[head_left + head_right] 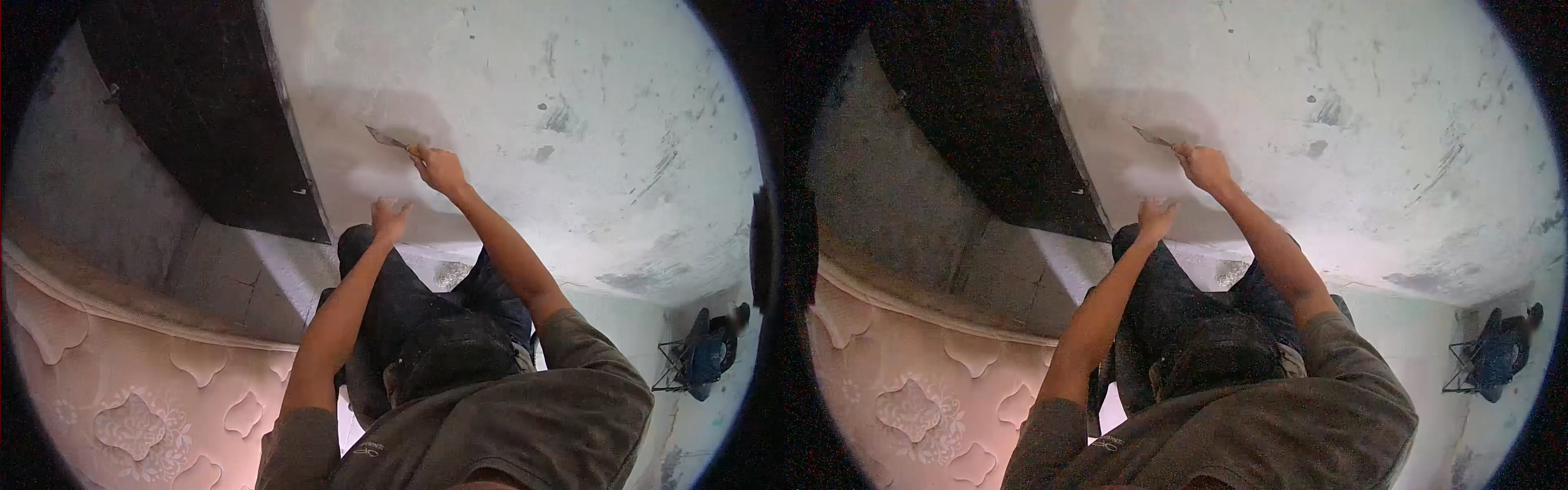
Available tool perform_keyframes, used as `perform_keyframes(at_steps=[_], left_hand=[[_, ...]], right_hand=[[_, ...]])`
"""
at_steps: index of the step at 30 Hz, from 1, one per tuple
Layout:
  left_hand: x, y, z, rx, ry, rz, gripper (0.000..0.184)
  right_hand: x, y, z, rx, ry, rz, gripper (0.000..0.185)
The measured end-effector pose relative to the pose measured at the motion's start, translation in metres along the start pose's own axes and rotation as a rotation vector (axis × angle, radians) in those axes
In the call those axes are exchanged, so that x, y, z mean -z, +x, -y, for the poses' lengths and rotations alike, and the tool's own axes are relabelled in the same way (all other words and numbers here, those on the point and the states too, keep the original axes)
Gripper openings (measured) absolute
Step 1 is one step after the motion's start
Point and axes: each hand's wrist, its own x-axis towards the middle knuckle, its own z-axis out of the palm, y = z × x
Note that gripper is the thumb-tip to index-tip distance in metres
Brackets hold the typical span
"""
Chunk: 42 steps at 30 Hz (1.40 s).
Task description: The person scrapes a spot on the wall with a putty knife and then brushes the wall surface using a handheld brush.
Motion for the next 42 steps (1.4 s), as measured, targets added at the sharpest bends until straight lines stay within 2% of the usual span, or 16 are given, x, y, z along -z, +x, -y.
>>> perform_keyframes(at_steps=[4, 7, 9, 11, 18, 19, 27, 31, 34, 36, 40, 42], left_hand=[[-0.008, 0.006, 0.013, -0.087, -0.001, 0.011, 0.054], [-0.014, 0.008, 0.016, -0.076, 0.084, -0.035, 0.053], [-0.005, 0.003, 0.006, -0.038, 0.057, 0.017, 0.053], [0.001, -0.002, 0.001, -0.053, 0.04, 0.008, 0.053], [0.002, 0.004, 0.002, 0.016, 0.011, -0.036, 0.056], [0.003, 0.005, 0.004, 0.022, 0.009, -0.042, 0.056], [0.001, 0.003, 0.005, 0.028, 0.021, -0.028, 0.061], [0.006, 0.006, 0.001, 0.079, 0.016, 0.027, 0.064], [0.01, 0.004, -0.005, 0.033, 0.019, 0.073, 0.069], [0.002, 0.009, 0.006, -0.004, 0.017, 0.013, 0.072], [-0.005, 0.01, 0.01, 0.05, -0.017, -0.017, 0.064], [-0.003, 0.008, 0.008, -0.004, -0.034, -0.001, 0.057]], right_hand=[[0.009, 0.0, 0.003, 0.014, 0.039, -0.005, 0.026], [0.011, -0.002, 0.006, -0.026, 0.022, 0.018, 0.026], [0.007, -0.001, 0.003, -0.039, 0.018, 0.011, 0.026], [0.004, 0.0, -0.002, 0.039, 0.083, -0.029, 0.022], [0.007, 0.0, 0.001, 0.079, 0.119, -0.064, 0.021], [0.008, 0.0, 0.003, 0.032, 0.1, -0.039, 0.022], [0.002, 0.002, -0.001, -0.04, 0.026, 0.026, 0.022], [0.007, 0.002, 0.004, -0.006, 0.059, -0.046, 0.023], [0.003, -0.002, 0.006, -0.004, 0.038, -0.049, 0.022], [-0.004, -0.002, 0.002, 0.008, 0.015, -0.046, 0.021], [-0.007, -0.006, 0.009, -0.023, 0.026, -0.092, 0.02], [-0.008, -0.01, 0.012, -0.035, 0.036, -0.086, 0.019]])
